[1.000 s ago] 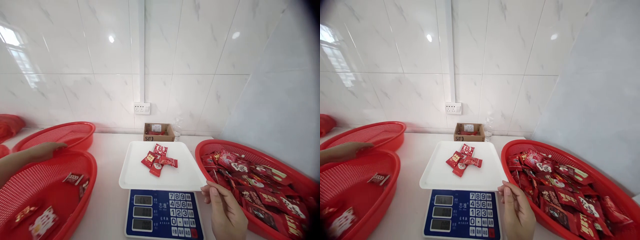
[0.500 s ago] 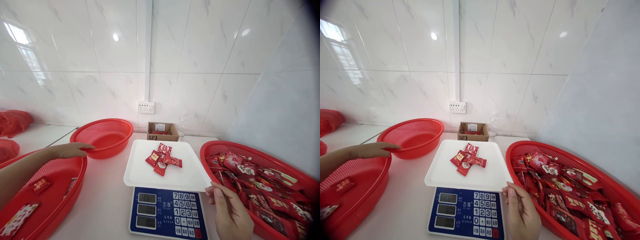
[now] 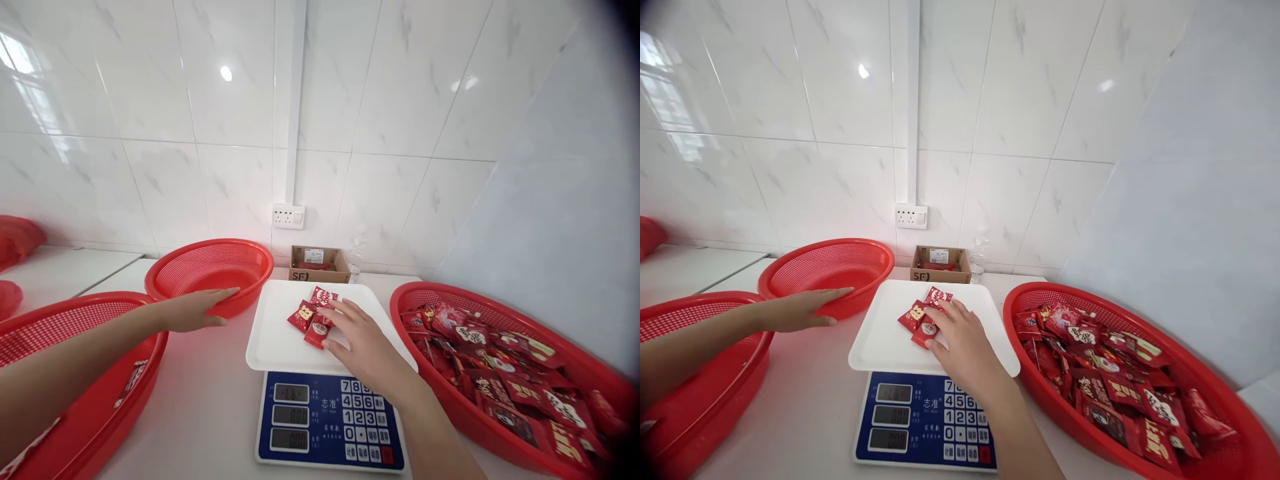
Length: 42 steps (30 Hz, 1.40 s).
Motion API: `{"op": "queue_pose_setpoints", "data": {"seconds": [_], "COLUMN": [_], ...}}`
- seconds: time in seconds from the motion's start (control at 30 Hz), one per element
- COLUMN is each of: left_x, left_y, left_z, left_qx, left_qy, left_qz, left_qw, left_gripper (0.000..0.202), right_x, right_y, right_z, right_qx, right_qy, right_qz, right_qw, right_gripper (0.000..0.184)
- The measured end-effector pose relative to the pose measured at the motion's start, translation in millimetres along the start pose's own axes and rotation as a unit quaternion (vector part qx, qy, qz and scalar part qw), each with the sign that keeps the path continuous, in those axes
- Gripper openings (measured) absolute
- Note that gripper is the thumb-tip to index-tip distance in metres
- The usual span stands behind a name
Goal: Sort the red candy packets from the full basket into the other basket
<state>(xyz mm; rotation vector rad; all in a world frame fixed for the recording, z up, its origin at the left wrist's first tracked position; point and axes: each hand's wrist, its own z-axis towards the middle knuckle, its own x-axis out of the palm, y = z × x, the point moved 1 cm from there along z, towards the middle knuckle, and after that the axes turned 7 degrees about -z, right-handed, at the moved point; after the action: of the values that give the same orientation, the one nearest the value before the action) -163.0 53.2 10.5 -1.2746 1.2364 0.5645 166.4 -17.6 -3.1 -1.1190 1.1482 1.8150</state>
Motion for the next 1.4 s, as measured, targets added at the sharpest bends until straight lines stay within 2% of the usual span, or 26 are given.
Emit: {"op": "queue_pose_setpoints", "data": {"seconds": [0.07, 0.13, 0.27, 0.4, 0.53, 0.6, 0.67, 0.73, 0.83, 0.93, 1.03, 1.1, 1.23, 1.33, 1.4], "left_x": [9.4, 19.9, 41.9, 62.8, 72.1, 65.6, 49.8, 27.3, -5.0, -16.6, -1.0, 19.7, 61.1, 77.4, 80.1], "left_y": [-25.5, -54.8, -107.2, -132.1, -139.4, -138.0, -130.5, -115.0, -81.8, -55.6, -57.2, -74.8, -125.2, -151.8, -158.9], "left_z": [-1.5, -0.8, 16.5, 49.6, 67.8, 67.8, 65.0, 62.1, 60.2, 61.8, 68.8, 78.0, 102.8, 118.3, 123.7], "left_qx": [0.035, 0.073, 0.143, 0.134, 0.136, 0.139, 0.137, 0.119, 0.060, 0.023, 0.055, 0.101, 0.175, 0.197, 0.192], "left_qy": [-0.023, -0.026, 0.005, -0.034, -0.061, -0.078, -0.111, -0.164, -0.230, -0.242, -0.217, -0.179, -0.100, -0.075, -0.076], "left_qz": [0.001, -0.007, -0.022, -0.019, -0.038, -0.050, -0.052, -0.042, -0.013, 0.012, 0.029, 0.027, 0.000, -0.028, -0.054], "left_qw": [0.999, 0.997, 0.989, 0.990, 0.988, 0.986, 0.983, 0.978, 0.971, 0.970, 0.974, 0.978, 0.979, 0.977, 0.977], "left_gripper": [0.071, 0.064, 0.051, 0.042, 0.026, 0.025, 0.027, 0.027, 0.029, 0.027, 0.029, 0.032, 0.035, 0.037, 0.036], "right_x": [3.8, 7.6, 8.9, 4.7, -3.6, -8.4, -12.1, -14.4, -15.9, -16.4, -16.5, -16.4, -15.9, -16.9, -18.4], "right_y": [-7.4, -16.0, -25.6, -32.2, -44.8, -49.9, -52.9, -54.1, -54.4, -53.7, -53.0, -52.4, -51.0, -51.0, -51.9], "right_z": [11.4, 17.4, 18.9, 16.8, 14.0, 12.1, 10.4, 9.2, 9.1, 10.3, 10.7, 10.1, 7.9, 6.9, 6.6], "right_qx": [0.029, 0.054, 0.078, 0.106, 0.155, 0.173, 0.178, 0.174, 0.171, 0.168, 0.173, 0.180, 0.183, 0.177, 0.178], "right_qy": [0.058, 0.074, 0.043, -0.001, -0.078, -0.106, -0.119, -0.129, -0.143, -0.147, -0.139, -0.131, -0.128, -0.135, -0.148], "right_qz": [-0.025, -0.026, -0.047, -0.033, -0.014, 0.003, 0.031, 0.054, 0.068, 0.076, 0.071, 0.066, 0.067, 0.066, 0.070], "right_qw": [0.998, 0.995, 0.995, 0.994, 0.985, 0.979, 0.976, 0.975, 0.973, 0.972, 0.972, 0.973, 0.972, 0.973, 0.970], "right_gripper": [0.050, 0.052, 0.046, 0.043, 0.041, 0.039, 0.037, 0.036, 0.036, 0.036, 0.037, 0.037, 0.035, 0.033, 0.034]}}
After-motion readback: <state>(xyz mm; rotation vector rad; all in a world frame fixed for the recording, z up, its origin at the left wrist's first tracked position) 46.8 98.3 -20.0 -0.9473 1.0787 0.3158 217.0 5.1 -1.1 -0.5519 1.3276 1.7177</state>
